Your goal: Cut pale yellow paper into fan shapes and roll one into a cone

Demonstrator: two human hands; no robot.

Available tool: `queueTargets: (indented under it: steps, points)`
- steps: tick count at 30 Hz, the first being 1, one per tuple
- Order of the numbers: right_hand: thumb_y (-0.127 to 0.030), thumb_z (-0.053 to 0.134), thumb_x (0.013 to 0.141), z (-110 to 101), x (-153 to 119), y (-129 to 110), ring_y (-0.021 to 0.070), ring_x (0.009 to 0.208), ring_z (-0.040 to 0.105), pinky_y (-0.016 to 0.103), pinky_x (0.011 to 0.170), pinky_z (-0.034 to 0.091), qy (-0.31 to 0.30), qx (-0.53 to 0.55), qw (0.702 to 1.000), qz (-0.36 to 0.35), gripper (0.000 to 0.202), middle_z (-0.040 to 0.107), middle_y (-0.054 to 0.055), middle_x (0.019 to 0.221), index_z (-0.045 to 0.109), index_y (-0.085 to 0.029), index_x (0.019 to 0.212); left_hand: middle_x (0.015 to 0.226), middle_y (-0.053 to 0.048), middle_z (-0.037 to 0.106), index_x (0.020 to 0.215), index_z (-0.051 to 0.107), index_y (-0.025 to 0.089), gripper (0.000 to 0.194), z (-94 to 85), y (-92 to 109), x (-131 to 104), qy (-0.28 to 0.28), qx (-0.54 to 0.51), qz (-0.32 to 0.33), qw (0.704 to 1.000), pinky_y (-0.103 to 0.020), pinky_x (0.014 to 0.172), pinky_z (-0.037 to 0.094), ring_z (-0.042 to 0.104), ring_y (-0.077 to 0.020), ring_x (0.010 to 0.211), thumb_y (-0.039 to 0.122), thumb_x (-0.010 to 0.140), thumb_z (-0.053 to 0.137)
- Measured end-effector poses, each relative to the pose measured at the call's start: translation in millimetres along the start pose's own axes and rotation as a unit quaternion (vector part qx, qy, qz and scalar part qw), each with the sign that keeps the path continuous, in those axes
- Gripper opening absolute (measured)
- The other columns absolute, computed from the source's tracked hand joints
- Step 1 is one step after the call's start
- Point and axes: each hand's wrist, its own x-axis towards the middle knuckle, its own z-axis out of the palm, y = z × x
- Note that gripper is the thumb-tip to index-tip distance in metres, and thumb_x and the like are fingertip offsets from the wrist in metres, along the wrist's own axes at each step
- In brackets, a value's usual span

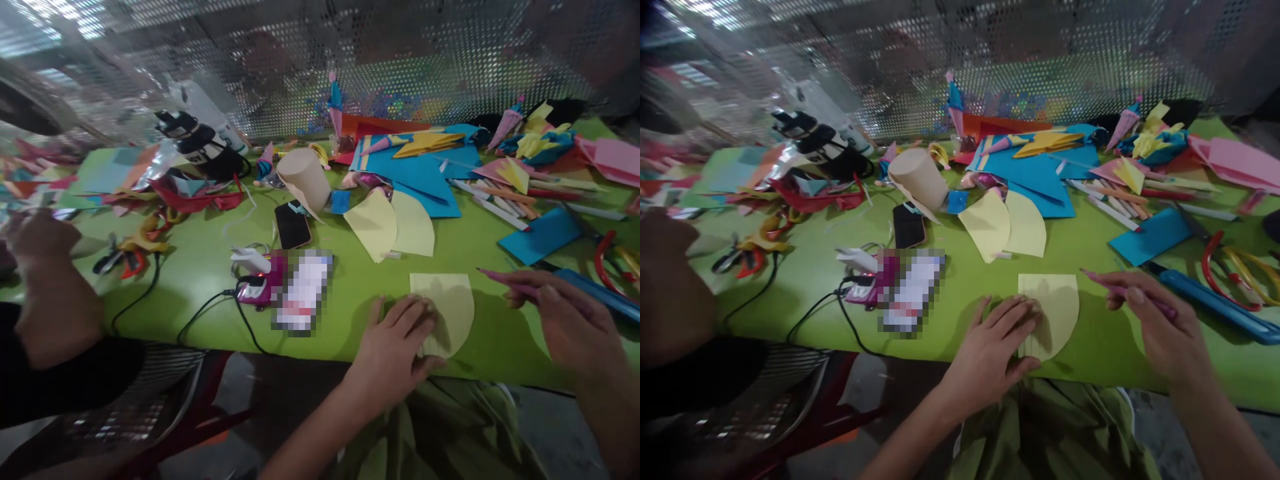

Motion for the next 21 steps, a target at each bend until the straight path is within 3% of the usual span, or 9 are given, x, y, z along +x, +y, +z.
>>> queueTargets:
  steps: [3, 7, 11, 15, 21]
  points:
    - [-0.036, 0.07, 0.093, 8.9, 7.9, -9.0, 0.0192, 0.083, 0.066, 0.032, 0.07, 0.052, 0.043, 0.067, 0.997, 0.006, 0.018, 0.077, 0.006, 0.106, 0.082, -0.025, 0.099, 0.159, -0.009, 0.047, 0.146, 0.05, 0.021, 0.058, 4.4, -0.3, 0.0, 0.001, 0.005, 0.01, 1.0, -0.06, 0.126, 0.023, 0.035, -0.0275, 0.152, 0.056, 0.1, 0.053]
    - [-0.034, 0.076, 0.089, 31.6, 10.9, -15.2, 0.0166, 0.079, 0.064, 0.03, 0.069, 0.052, -0.028, 0.013, 0.998, 0.06, 0.015, 0.077, 0.005, 0.099, 0.081, -0.024, 0.099, 0.16, -0.008, 0.046, 0.147, 0.048, 0.02, 0.06, 7.0, -1.6, -0.1, -0.002, 0.017, 0.02, 1.0, -0.056, 0.125, 0.028, 0.036, -0.0254, 0.151, 0.058, 0.1, 0.049]
    - [-0.041, 0.076, 0.088, 58.3, 14.2, -18.2, 0.0157, 0.074, 0.066, 0.027, 0.064, 0.054, -0.068, -0.044, 0.99, 0.114, 0.019, 0.074, 0.002, 0.086, 0.075, -0.025, 0.097, 0.162, -0.007, 0.044, 0.15, 0.046, 0.02, 0.062, 8.2, -3.7, -1.7, 0.001, 0.036, 0.028, 0.999, -0.056, 0.125, 0.029, 0.035, -0.0253, 0.152, 0.059, 0.101, 0.045]
    - [-0.048, 0.076, 0.085, 76.2, 19.9, -17.2, 0.0173, 0.069, 0.066, 0.027, 0.059, 0.054, -0.075, -0.114, 0.985, 0.108, 0.025, 0.071, 0.001, 0.075, 0.068, -0.024, 0.087, 0.162, -0.006, 0.044, 0.148, 0.047, 0.02, 0.062, 8.0, -6.4, -2.8, 0.008, 0.026, 0.028, 0.999, -0.055, 0.125, 0.028, 0.033, -0.024, 0.153, 0.061, 0.101, 0.044]
    - [-0.047, 0.07, 0.089, 80.9, 19.6, -6.8, 0.0179, 0.066, 0.066, 0.029, 0.058, 0.052, -0.073, -0.179, 0.977, 0.086, 0.022, 0.07, 0.001, 0.076, 0.065, -0.025, 0.089, 0.16, -0.006, 0.047, 0.145, 0.05, 0.021, 0.058, 5.8, -8.5, -2.0, 0.008, -0.015, 0.024, 1.0, -0.053, 0.126, 0.027, 0.035, -0.0228, 0.152, 0.06, 0.102, 0.045]
